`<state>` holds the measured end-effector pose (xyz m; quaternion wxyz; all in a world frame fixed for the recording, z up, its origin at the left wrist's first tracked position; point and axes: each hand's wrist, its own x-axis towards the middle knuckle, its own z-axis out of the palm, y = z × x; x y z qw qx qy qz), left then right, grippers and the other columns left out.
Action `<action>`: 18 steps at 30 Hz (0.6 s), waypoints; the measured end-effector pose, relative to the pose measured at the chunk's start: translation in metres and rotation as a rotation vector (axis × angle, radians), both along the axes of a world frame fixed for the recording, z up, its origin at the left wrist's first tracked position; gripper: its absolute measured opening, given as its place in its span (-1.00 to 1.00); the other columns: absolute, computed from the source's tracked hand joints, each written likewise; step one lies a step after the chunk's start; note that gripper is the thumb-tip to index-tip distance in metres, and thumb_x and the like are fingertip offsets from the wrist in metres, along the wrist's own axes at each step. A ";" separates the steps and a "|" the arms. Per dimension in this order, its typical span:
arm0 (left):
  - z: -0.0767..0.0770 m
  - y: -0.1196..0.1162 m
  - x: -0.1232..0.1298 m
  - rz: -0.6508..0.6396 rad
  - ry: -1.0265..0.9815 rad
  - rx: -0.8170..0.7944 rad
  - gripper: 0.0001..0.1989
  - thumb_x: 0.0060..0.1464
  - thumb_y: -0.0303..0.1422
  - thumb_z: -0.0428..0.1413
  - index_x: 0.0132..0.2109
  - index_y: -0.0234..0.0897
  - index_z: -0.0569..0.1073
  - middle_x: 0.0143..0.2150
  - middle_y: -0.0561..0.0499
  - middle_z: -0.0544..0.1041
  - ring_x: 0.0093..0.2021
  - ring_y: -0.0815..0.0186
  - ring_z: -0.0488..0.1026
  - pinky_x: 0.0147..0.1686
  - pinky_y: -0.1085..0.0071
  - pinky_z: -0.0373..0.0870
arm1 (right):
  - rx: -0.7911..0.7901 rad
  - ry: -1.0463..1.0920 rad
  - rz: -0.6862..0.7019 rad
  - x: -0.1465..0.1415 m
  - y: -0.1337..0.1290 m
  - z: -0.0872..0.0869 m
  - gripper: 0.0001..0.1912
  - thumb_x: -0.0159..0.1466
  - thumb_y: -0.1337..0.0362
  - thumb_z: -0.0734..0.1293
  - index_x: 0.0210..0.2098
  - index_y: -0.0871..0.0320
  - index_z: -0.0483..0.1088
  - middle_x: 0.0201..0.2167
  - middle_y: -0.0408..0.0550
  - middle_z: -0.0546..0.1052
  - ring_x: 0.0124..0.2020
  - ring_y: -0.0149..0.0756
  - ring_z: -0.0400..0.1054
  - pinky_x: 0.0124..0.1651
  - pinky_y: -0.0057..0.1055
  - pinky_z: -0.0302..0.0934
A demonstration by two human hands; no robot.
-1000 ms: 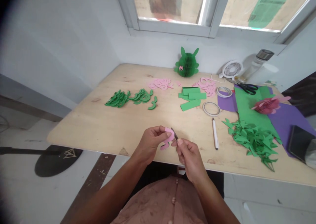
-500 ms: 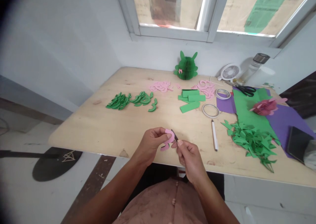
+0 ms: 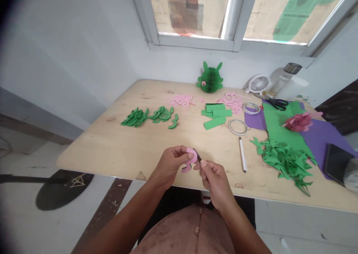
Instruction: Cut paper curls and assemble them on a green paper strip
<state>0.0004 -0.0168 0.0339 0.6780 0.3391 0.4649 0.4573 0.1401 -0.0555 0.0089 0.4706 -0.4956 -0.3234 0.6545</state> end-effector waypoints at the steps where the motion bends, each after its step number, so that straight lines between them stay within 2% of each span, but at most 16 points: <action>1: 0.000 0.000 0.000 -0.002 -0.001 0.002 -0.81 -0.23 -0.31 0.28 -0.50 -0.37 0.48 -0.56 0.03 0.48 -0.59 0.46 0.30 -0.61 0.56 0.17 | 0.001 0.002 0.001 0.000 0.000 0.000 -0.61 0.12 -0.03 0.37 -0.47 0.23 0.40 -0.70 -0.30 0.11 -0.71 -0.58 -0.19 -0.65 -0.51 -0.36; 18: -0.001 0.000 -0.001 -0.029 -0.041 0.022 -0.80 -0.24 -0.33 0.30 -0.51 -0.37 0.47 -0.57 0.03 0.47 -0.59 0.46 0.31 -0.61 0.56 0.16 | 0.007 0.032 -0.001 -0.001 -0.003 -0.001 -0.60 0.13 -0.04 0.36 -0.45 0.23 0.40 -0.70 -0.30 0.11 -0.71 -0.58 -0.18 -0.64 -0.49 -0.36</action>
